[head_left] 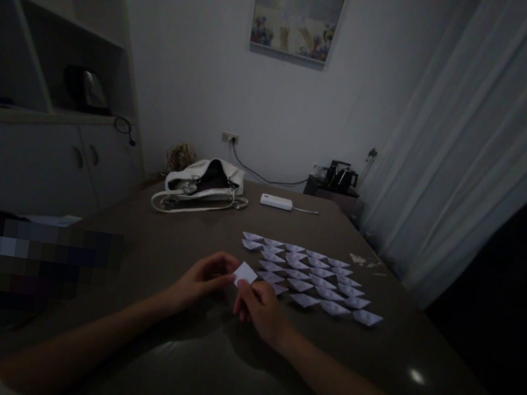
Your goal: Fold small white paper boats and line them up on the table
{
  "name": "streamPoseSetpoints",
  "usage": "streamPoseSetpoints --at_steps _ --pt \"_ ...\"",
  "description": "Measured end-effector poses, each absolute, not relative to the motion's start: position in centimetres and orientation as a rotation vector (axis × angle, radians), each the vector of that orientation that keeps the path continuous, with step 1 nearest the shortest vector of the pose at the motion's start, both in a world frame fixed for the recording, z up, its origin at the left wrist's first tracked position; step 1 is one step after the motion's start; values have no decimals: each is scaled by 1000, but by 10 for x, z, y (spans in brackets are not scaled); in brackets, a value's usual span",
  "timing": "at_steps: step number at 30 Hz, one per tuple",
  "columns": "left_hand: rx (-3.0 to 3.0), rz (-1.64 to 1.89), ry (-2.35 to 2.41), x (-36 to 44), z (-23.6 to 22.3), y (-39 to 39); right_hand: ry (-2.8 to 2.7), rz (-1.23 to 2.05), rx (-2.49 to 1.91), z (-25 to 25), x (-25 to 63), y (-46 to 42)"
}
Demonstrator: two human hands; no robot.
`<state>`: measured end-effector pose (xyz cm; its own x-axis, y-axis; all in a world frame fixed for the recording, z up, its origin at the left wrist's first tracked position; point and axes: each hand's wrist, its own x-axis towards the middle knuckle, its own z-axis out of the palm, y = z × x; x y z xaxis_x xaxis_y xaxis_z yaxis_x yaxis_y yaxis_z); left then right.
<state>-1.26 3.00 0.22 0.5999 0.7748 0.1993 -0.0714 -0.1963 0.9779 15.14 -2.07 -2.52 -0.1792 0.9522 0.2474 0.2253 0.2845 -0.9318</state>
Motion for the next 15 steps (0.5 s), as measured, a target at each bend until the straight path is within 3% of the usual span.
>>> streamPoseSetpoints --at_steps 15 --pt "1544 859 617 -13 3 26 -1514 1094 -1040 -23 150 -21"
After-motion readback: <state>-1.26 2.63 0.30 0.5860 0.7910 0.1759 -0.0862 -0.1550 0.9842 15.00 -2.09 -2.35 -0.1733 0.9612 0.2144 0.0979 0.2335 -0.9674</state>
